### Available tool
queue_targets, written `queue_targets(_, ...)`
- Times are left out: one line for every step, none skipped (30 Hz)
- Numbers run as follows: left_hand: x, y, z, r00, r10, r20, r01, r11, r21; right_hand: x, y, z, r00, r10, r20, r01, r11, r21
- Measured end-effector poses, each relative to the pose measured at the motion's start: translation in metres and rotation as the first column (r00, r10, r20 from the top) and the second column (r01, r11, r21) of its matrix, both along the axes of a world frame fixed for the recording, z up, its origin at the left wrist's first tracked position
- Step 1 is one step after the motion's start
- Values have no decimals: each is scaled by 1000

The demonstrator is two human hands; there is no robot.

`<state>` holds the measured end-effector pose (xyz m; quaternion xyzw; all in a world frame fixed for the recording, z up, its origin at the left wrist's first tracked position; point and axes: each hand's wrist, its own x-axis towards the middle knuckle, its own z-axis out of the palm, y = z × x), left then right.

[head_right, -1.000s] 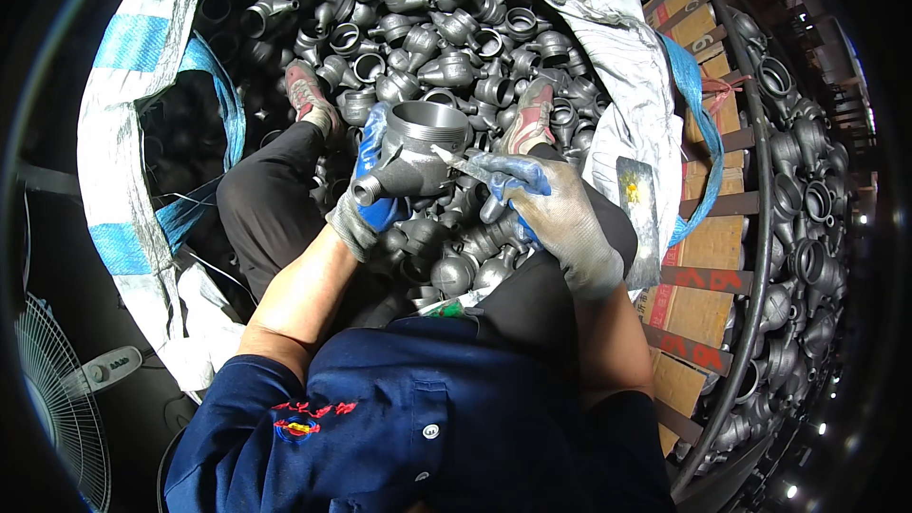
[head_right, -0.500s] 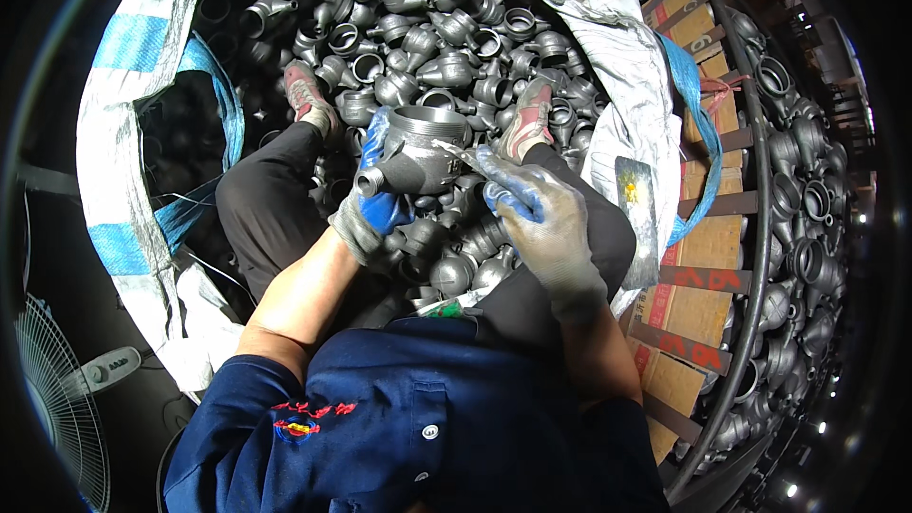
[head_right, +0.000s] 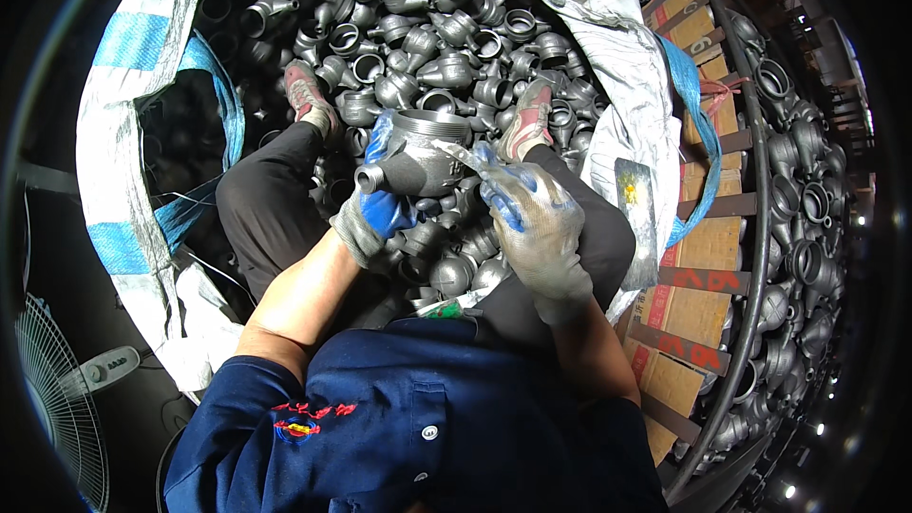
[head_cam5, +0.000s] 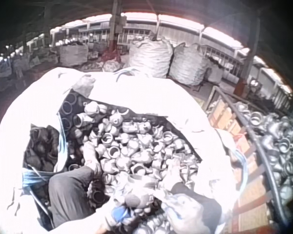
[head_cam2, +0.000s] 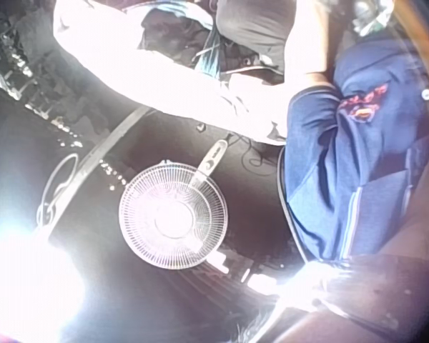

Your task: Manually deburring and inspecting metal castings using a handheld scraper while sitting at a bulk storage bag.

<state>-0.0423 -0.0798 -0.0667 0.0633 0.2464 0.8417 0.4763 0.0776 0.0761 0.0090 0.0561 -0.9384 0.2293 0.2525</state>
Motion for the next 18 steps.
queue_targets(-1, -2, -3, 998, -58, 31, 55, 995, 89, 0, 1, -1, 1000, 2, 0, -2, 1000, 0)
queue_targets(-1, -3, -5, 991, -118, 57, 106, 978, 178, -1, 2, -2, 1000, -12, 0, 12, 1000, 5)
queue_targets(-2, -3, -7, 992, -117, 56, 105, 978, 178, -1, 3, -3, 999, -34, 7, 34, 999, 8)
queue_targets(-3, -3, -8, 992, -104, 73, 91, 983, 158, -1, 5, -3, 1000, -27, 0, 27, 1000, 11)
queue_targets(-3, -3, -9, 992, -91, 89, 78, 987, 139, -1, 6, -3, 999, -34, 13, 35, 999, -20)
queue_targets(-5, -3, -10, 992, -91, 89, 78, 987, 140, -1, 7, -3, 999, -46, 16, 47, 997, -54)
queue_targets(-5, -2, -10, 986, -119, 116, 100, 982, 161, -1, 7, -4, 999, -41, 29, 42, 998, -50)
queue_targets(-6, -1, -10, 979, -147, 142, 120, 976, 183, -1, 7, -4, 999, -36, 6, 36, 999, -18)
queue_targets(-5, 0, -11, 979, -148, 143, 121, 976, 183, -1, 6, -4, 999, -48, -10, 48, 999, 5)
queue_targets(-3, 2, -11, 984, -80, 162, 72, 996, 54, -2, 6, -4, 999, -32, -15, 33, 999, 13)
queue_targets(-2, 3, -12, 987, -24, 160, 26, 1000, -9, -2, 5, -4, 999, -46, 19, 47, 997, -60)
queue_targets(-2, 4, -13, 985, -10, 172, 24, 997, -77, -2, 4, -4, 995, -60, 77, 70, 990, -126)
queue_targets(-1, 4, -14, 986, -20, 165, 34, 996, -80, -2, 3, -3, 997, -58, 55, 65, 989, -133)
queue_targets(-2, 4, -15, 987, -29, 157, 42, 996, -83, -1, 3, -2, 993, -53, 101, 67, 988, -138)
queue_targets(-3, 3, -17, 987, -28, 157, 42, 996, -82, -1, 3, 0, 989, -57, 136, 77, 986, -147)
queue_targets(-5, 0, -18, 987, -111, 120, 100, 991, 93, -1, 4, 1, 988, -46, 147, 68, 987, -143)
queue_targets(-7, -1, -19, 980, -185, 69, 161, 951, 262, 0, 4, 3, 988, -59, 143, 82, 983, -163)
queue_targets(-6, -2, -21, 980, -184, 69, 161, 951, 263, 0, 4, 4, 987, -81, 140, 106, 977, -184)
